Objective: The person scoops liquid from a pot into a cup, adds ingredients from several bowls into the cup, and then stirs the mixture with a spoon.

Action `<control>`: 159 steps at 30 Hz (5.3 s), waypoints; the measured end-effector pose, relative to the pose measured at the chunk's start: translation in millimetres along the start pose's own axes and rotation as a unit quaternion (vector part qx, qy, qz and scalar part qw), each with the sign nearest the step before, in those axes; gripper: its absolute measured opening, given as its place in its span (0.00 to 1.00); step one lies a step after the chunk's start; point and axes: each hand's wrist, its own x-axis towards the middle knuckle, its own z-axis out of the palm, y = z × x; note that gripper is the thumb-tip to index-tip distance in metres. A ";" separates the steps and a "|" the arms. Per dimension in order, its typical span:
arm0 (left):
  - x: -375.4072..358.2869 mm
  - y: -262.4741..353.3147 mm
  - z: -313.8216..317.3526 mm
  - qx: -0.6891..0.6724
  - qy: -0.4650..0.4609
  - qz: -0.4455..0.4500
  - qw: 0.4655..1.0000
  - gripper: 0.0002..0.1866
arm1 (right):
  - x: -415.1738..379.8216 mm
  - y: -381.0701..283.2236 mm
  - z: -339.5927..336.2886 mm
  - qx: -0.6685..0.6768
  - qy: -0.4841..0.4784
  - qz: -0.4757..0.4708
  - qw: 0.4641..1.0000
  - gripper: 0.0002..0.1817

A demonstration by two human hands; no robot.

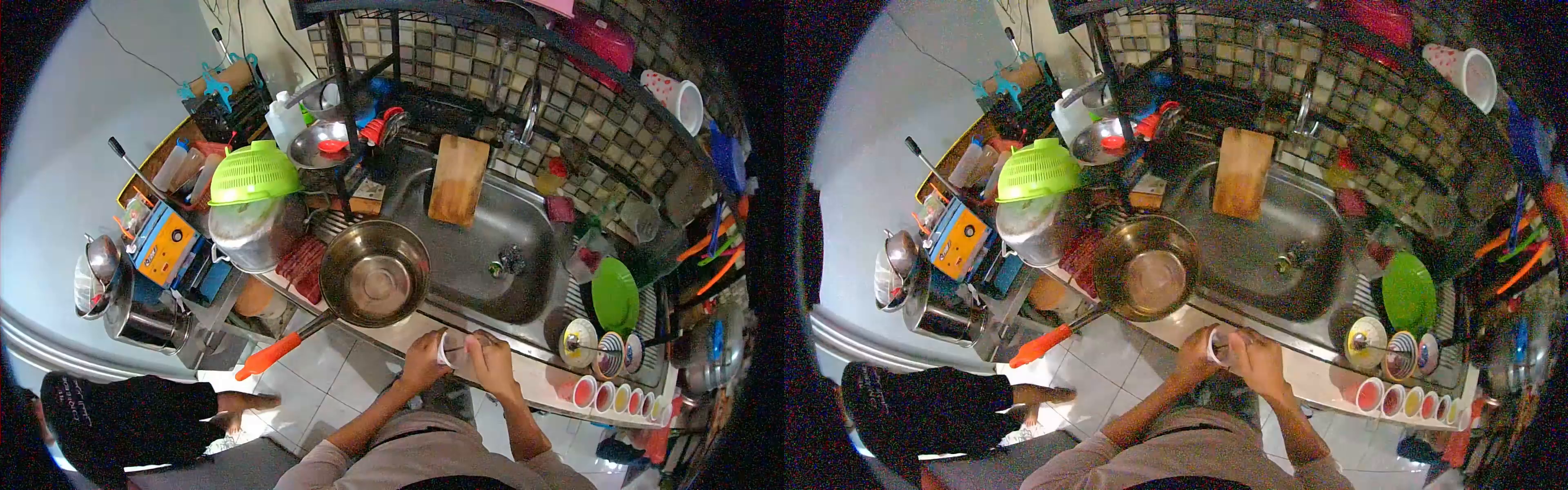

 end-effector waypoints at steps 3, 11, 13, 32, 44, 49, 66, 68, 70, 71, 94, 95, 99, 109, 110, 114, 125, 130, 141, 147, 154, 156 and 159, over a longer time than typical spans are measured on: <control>-0.5 -7.1 6.6 0.001 0.026 0.041 0.999 0.38 | -3.0 1.0 1.7 0.033 0.023 0.025 0.999 0.18; -1.2 -3.3 -0.9 0.002 0.037 0.072 0.997 0.37 | -9.3 -2.8 5.1 0.064 0.088 0.003 0.994 0.15; -3.4 -10.2 6.6 0.003 0.033 0.073 0.997 0.37 | -11.5 -3.5 2.5 0.037 0.081 -0.013 0.996 0.14; 7.5 2.4 16.2 -0.065 -0.069 0.039 0.995 0.35 | -33.0 -5.1 -4.6 0.034 0.121 0.026 0.992 0.12; 6.1 3.4 12.5 -0.063 -0.026 0.065 0.996 0.35 | -23.5 3.8 1.3 0.018 0.138 0.036 0.990 0.13; 4.7 0.1 25.3 -0.048 -0.029 0.042 0.998 0.35 | -26.7 6.8 -4.2 0.015 0.129 0.041 0.991 0.14; 10.7 5.2 24.2 -0.036 -0.055 -0.006 0.998 0.37 | -26.6 15.1 -3.8 0.013 0.137 0.008 0.990 0.12; 11.0 4.0 23.6 -0.049 -0.063 0.010 0.997 0.38 | -24.0 15.7 -3.9 -0.019 0.140 -0.030 0.989 0.12; 10.5 3.0 24.1 -0.051 -0.055 0.015 0.997 0.38 | -23.7 13.0 -5.7 0.006 0.130 -0.007 0.991 0.11; 9.8 2.4 24.7 -0.051 -0.049 0.020 0.997 0.38 | -22.7 10.0 -7.8 0.005 0.130 -0.007 0.991 0.11; 10.0 -2.0 31.6 -0.020 -0.032 0.056 0.998 0.36 | -23.9 18.1 -8.3 -0.014 0.157 -0.042 0.987 0.14; 10.4 -0.1 30.6 -0.009 -0.034 0.040 0.999 0.35 | -23.9 17.1 -8.6 -0.015 0.159 -0.043 0.986 0.14; 11.3 6.5 25.7 -0.019 -0.020 0.062 0.998 0.35 | -24.5 16.7 -6.3 0.004 0.136 -0.040 0.990 0.13; 12.4 0.4 27.3 -0.071 -0.053 0.003 0.996 0.35 | -17.2 18.2 -7.8 -0.009 0.127 -0.047 0.991 0.11; 12.7 2.6 25.0 -0.079 -0.080 -0.027 0.993 0.35 | -17.1 22.8 -6.1 -0.026 0.111 -0.046 0.992 0.10; 7.5 -7.8 32.5 -0.083 -0.035 0.038 0.995 0.36 | -14.3 18.1 -10.5 -0.012 0.099 0.010 0.995 0.11; 19.4 7.4 18.5 -0.044 -0.082 0.052 0.994 0.33 | -6.4 19.6 -15.4 0.031 0.089 -0.001 0.996 0.12; 22.5 -6.8 31.7 -0.084 -0.029 0.097 0.991 0.31 | 5.7 32.5 -12.0 -0.008 0.087 -0.035 0.996 0.16; 49.9 13.7 1.7 -0.006 -0.186 -0.019 0.982 0.38 | 35.7 23.4 -23.9 0.005 0.079 -0.064 0.995 0.12; 41.5 11.3 6.1 -0.018 -0.148 -0.048 0.988 0.37 | 30.2 38.2 -19.6 0.032 0.062 -0.044 0.997 0.13; 42.1 -4.4 14.9 -0.082 -0.121 -0.037 0.989 0.35 | 35.6 35.4 -20.1 0.063 0.068 -0.027 0.995 0.15; 43.0 -6.2 17.0 -0.073 -0.118 -0.014 0.990 0.35 | 36.1 42.5 -15.7 0.008 0.063 -0.045 0.997 0.16; 41.5 -13.3 26.5 -0.051 -0.127 -0.008 0.991 0.35 | 39.0 39.5 -16.1 -0.026 0.058 -0.073 0.995 0.16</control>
